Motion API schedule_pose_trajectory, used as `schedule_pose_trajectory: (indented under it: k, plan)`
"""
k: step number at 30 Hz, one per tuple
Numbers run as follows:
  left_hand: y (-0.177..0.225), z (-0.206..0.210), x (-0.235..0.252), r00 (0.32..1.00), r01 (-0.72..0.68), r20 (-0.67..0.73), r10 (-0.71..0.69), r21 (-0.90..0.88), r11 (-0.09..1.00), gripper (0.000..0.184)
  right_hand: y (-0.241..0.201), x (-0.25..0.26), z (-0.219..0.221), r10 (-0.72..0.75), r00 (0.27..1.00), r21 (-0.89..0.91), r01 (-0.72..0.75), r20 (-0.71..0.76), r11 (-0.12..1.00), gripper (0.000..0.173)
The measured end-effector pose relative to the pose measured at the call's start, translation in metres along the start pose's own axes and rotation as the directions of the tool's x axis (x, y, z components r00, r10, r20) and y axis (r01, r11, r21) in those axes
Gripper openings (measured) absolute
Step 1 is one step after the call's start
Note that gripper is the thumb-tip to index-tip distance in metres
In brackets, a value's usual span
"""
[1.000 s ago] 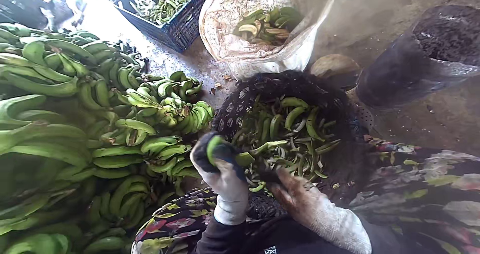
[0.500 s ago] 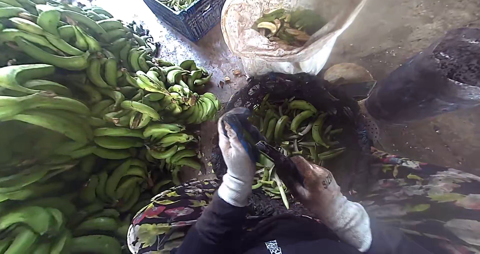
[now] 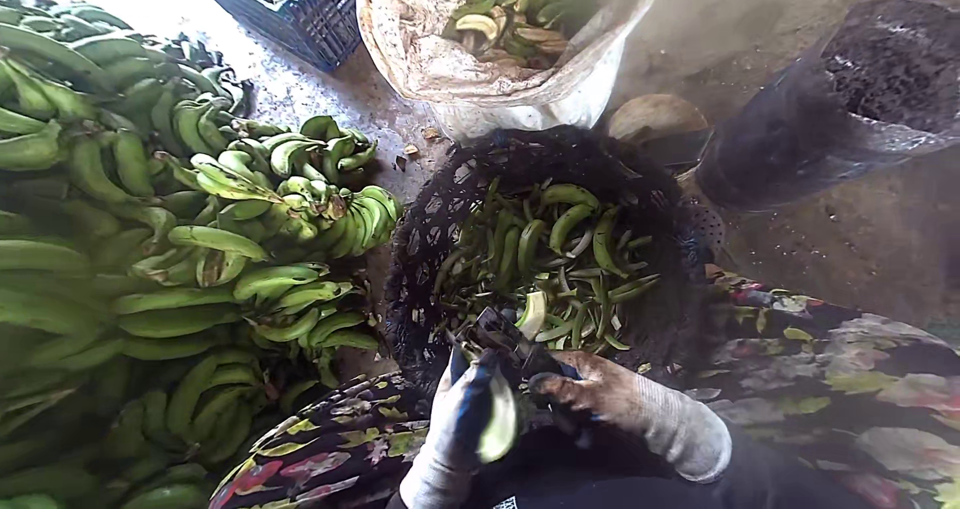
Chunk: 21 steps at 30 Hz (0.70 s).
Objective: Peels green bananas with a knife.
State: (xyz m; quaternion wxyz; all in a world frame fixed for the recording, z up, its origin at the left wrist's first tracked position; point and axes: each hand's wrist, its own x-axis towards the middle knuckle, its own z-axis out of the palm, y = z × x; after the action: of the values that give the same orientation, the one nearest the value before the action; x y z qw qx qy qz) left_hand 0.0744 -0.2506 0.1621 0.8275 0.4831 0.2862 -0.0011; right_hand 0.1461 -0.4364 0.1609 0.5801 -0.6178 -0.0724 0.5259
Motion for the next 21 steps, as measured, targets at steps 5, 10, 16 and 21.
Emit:
schedule_pose_trajectory:
  k: [5, 10, 16, 21]
  plan:
    - [0.065, 0.025, 0.115, 0.625, -0.117, 0.719, 0.304, -0.3, 0.947, 0.056, -0.02, -0.006, -0.023, -0.265, 0.851, 0.4, 0.46, -0.454, 0.793, 0.028]
    - [0.166, 0.14, 0.18, 0.952, -0.3, 0.038, 0.305, -0.108, 0.948, 0.045, -0.032, -0.014, -0.037, -0.261, 0.601, 0.235, 0.62, -0.755, 0.748, 0.037]
    - [-0.031, 0.078, 0.245, 0.94, -0.243, 0.237, 0.244, 0.97, -0.007, 0.067, -0.033, -0.02, -0.037, -0.209, 0.486, 0.101, 0.537, -0.848, 0.838, 0.052]
    - [-0.083, 0.06, 0.254, 0.999, -0.03, 0.032, 0.004, 0.976, -0.217, 0.069, -0.037, -0.018, -0.037, -0.136, 0.673, 0.183, 0.381, -0.727, 0.906, 0.045]
